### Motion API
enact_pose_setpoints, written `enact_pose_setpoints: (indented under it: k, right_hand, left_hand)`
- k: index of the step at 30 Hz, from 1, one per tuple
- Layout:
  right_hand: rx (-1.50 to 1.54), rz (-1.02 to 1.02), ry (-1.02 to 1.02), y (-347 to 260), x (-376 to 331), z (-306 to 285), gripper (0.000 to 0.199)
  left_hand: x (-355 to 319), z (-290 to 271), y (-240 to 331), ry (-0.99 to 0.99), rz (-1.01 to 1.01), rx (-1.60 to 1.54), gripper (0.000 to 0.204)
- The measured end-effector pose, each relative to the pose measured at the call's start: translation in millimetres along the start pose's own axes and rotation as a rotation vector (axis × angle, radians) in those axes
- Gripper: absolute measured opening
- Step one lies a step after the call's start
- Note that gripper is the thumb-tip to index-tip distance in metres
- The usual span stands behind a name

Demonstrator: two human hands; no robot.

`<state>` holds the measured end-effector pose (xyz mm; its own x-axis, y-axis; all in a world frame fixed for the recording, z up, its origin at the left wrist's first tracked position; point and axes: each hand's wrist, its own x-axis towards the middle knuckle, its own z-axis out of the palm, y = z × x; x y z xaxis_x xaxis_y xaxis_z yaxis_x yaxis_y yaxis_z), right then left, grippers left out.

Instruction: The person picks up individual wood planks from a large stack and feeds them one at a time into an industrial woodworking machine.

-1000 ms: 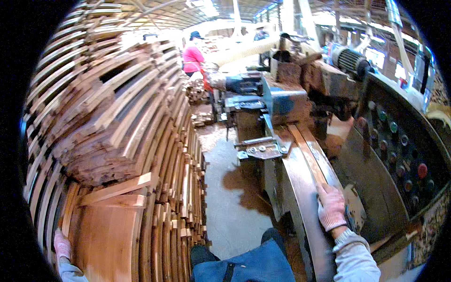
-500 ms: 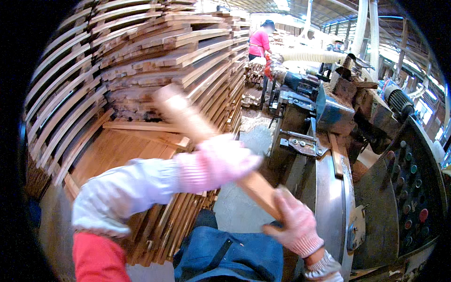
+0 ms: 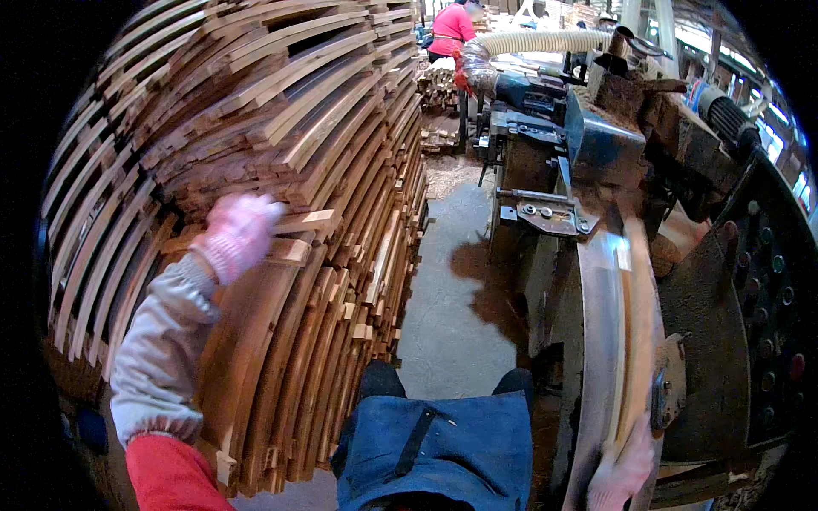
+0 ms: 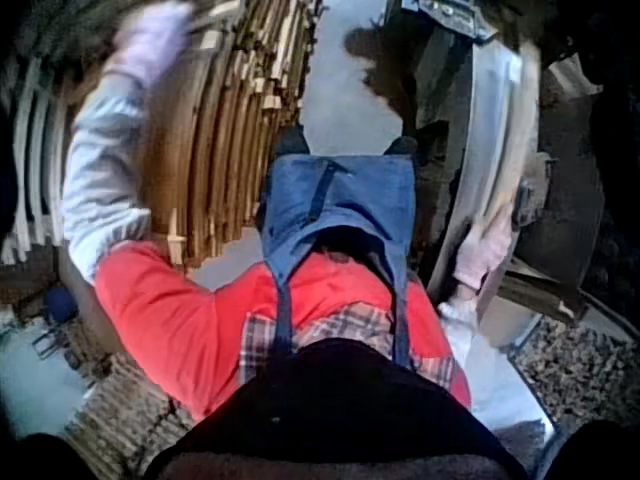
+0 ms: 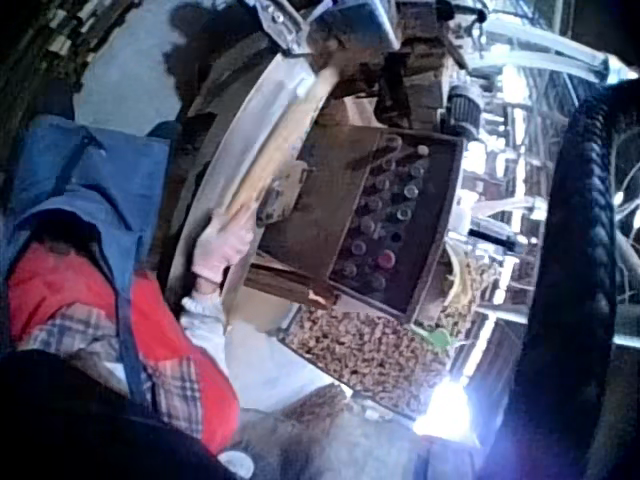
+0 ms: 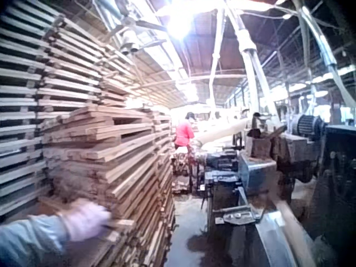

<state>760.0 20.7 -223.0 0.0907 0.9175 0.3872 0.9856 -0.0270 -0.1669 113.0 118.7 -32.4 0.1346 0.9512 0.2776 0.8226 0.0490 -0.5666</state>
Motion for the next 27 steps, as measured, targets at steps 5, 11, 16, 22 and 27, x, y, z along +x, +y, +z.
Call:
enact_pose_setpoints:
  k: [5, 11, 16, 22, 27]
  right_hand:
    - [0.145, -0.210, 0.441, 0, 154, 87, 0.074]
    - [0.138, -0.025, 0.295, -56, 303, 145, 0.070]
    - [0.070, -0.170, 0.339, -24, 232, 146, 0.070]
    - [0.117, -0.087, -0.072, -28, 39, -7, 0.069]
    - [0.042, -0.338, 0.074, -12, 40, -5, 0.054]
  left_hand:
    - [-59, 37, -80, -0.585, -0.175, 0.258, 0.056]
    - [-67, 88, -119, -0.449, -0.047, 0.147, 0.079]
    - [-38, 57, -106, -0.608, -0.162, -0.060, 0.068]
    - [-66, 66, -105, -0.580, -0.258, -0.080, 0.052]
    - [-80, 55, -97, -0.535, -0.304, -0.116, 0.061]
